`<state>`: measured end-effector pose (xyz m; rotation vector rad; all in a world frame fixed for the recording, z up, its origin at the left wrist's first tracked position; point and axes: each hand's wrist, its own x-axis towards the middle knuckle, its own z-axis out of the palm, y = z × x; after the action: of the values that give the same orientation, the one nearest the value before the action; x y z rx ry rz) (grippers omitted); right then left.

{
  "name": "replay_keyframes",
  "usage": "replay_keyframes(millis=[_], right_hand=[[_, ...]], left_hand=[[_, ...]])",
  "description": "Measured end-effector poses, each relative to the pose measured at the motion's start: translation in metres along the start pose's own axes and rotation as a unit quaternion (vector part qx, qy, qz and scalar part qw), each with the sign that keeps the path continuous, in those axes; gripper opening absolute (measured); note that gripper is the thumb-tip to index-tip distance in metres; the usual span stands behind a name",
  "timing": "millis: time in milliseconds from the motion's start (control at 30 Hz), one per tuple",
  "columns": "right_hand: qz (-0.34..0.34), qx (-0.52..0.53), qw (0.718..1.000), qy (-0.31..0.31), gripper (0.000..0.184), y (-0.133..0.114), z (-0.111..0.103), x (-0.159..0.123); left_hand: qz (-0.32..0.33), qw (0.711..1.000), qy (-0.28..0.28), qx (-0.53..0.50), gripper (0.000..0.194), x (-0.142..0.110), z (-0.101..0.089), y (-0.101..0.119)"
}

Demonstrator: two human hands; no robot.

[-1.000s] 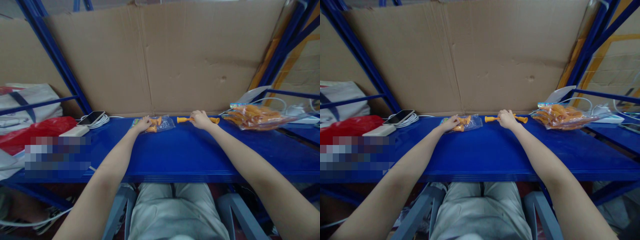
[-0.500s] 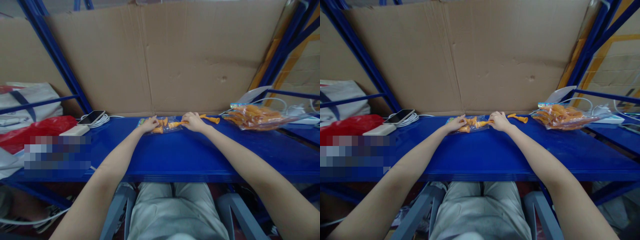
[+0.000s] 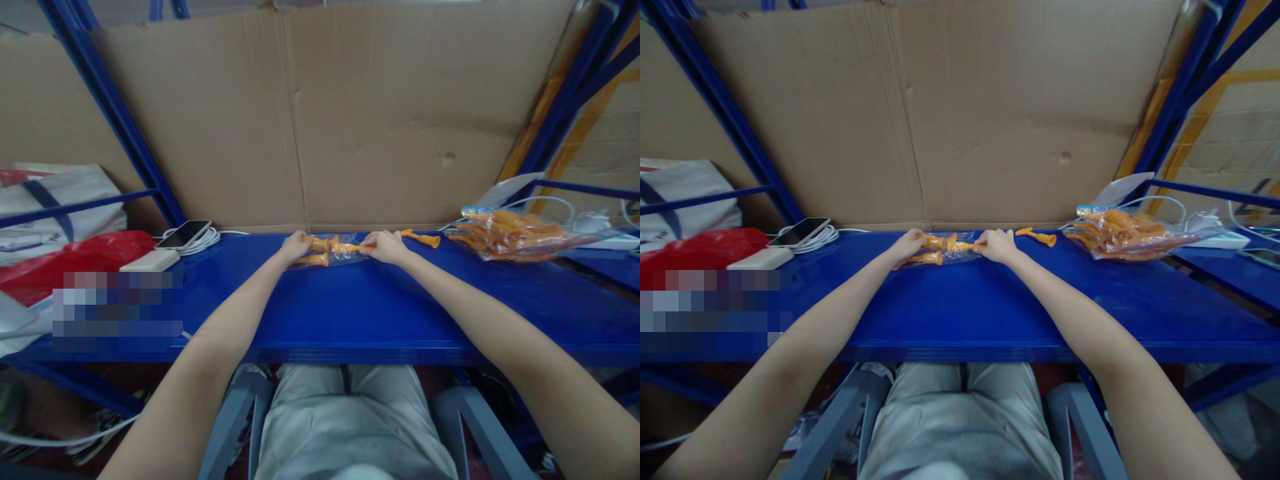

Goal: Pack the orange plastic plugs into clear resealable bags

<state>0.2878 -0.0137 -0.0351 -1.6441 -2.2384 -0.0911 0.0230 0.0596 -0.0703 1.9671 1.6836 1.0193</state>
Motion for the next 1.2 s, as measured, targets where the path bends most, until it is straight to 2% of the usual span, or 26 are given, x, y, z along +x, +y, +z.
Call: replay_keyframes(millis=[100, 233, 433, 633, 733, 833, 900, 967, 1033, 1200], right_hand=[[0.006, -0.004, 1.0, -0.01, 0.024, 0.003, 0.001, 0.002], [0.002, 0.0, 0.999, -0.032, 0.025, 0.007, 0.003, 0.005], [-0.038, 0.0, 0.999, -0.025, 0.022, 0.014, 0.009, 0.009], [-0.011, 0.153, 0.988, -0.035, 0.016, 0.014, 0.013, 0.01], [0.026, 0.296, 0.954, -0.038, 0.019, 0.009, 0.014, 0.007], [0.067, 0.441, 0.893, -0.069, 0.028, 0.005, 0.016, 0.004], [0.084, 0.499, 0.858, -0.086, 0.027, 0.004, 0.018, 0.004], [0.098, 0.533, 0.836, -0.09, 0.022, 0.004, 0.019, 0.005], [0.105, 0.55, 0.824, -0.085, 0.019, 0.004, 0.021, 0.006], [0.113, 0.559, 0.82, -0.05, 0.022, 0.006, 0.026, 0.007]], left_hand=[[-0.009, 0.998, -0.008, -0.057, 0.026, -0.001, 0.006, 0.006], [-0.007, 0.991, -0.047, -0.127, 0.019, -0.006, 0.008, 0.019], [0.022, 0.99, -0.075, -0.113, 0.017, -0.017, 0.007, 0.035], [0.038, 0.99, -0.085, -0.103, 0.017, -0.022, 0.007, 0.038], [0.034, 0.99, -0.083, -0.107, 0.018, -0.021, 0.007, 0.037], [0.033, 0.991, -0.08, -0.103, 0.017, -0.02, 0.007, 0.036], [0.032, 0.991, -0.08, -0.102, 0.017, -0.019, 0.007, 0.035], [0.03, 0.991, -0.079, -0.102, 0.018, -0.019, 0.007, 0.034], [0.029, 0.991, -0.077, -0.106, 0.019, -0.019, 0.007, 0.034], [0.04, 0.988, -0.084, -0.126, 0.016, -0.019, 0.009, 0.034]])
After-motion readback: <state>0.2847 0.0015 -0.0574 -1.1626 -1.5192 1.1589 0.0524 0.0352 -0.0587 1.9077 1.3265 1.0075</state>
